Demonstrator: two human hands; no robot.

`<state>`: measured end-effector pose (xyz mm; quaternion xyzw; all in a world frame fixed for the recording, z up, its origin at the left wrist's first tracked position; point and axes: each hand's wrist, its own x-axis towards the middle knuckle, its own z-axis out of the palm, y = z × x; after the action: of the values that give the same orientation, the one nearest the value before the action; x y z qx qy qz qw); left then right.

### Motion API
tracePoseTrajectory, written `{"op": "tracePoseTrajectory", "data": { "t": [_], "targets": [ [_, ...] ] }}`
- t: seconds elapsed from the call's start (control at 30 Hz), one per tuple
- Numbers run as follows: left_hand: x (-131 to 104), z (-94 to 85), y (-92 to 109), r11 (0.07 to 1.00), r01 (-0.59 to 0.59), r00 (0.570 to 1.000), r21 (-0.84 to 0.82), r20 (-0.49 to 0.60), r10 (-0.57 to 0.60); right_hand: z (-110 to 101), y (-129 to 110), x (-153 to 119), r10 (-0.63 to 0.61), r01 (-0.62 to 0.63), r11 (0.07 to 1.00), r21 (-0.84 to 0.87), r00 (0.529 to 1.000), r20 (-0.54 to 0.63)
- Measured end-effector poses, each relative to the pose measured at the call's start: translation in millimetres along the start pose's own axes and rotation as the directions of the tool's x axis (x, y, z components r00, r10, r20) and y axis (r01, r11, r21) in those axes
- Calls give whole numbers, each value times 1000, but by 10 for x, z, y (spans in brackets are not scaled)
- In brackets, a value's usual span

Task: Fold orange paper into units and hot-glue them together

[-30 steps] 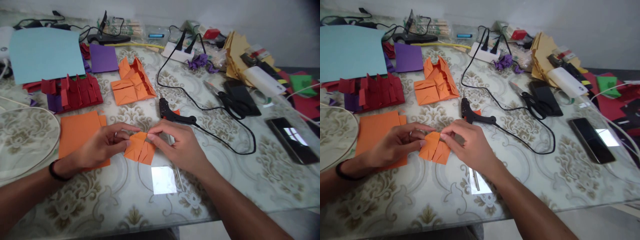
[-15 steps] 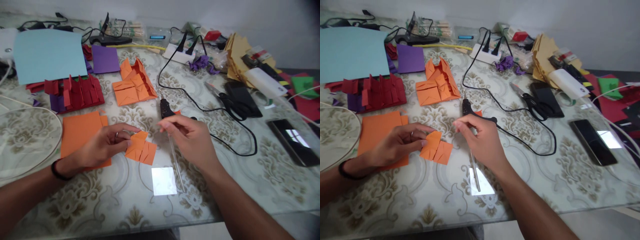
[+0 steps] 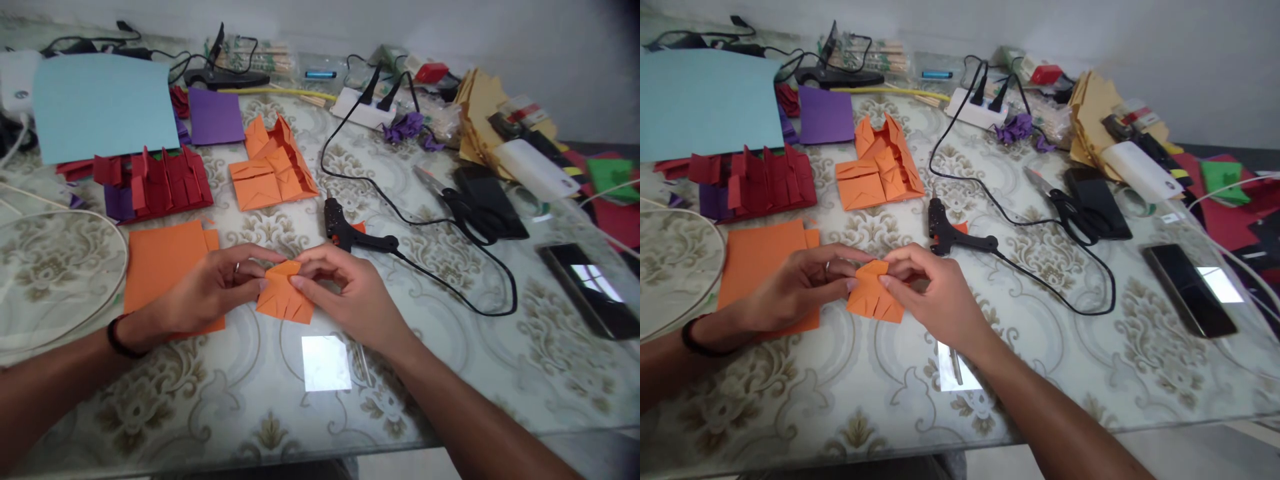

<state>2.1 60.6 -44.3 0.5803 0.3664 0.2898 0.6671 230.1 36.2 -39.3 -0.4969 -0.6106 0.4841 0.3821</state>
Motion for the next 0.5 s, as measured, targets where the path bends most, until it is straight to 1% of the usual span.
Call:
{"op": "tracePoseTrajectory", "data": {
  "t": [0.13, 0.3, 0.5],
  "targets": [
    [2, -4, 17, 1000, 2, 1000, -30, 8, -2, 4, -11, -17, -40, 41, 998, 52, 999, -13],
    [9, -38, 24, 997, 24, 999, -77, 30, -21, -16, -40, -31, -84, 83, 993, 83, 996, 6],
    [8, -66, 16, 998, 0, 1000, -68, -9, 0, -47, -51, -46, -91, 86, 993, 80, 994, 58]
  ]
}}
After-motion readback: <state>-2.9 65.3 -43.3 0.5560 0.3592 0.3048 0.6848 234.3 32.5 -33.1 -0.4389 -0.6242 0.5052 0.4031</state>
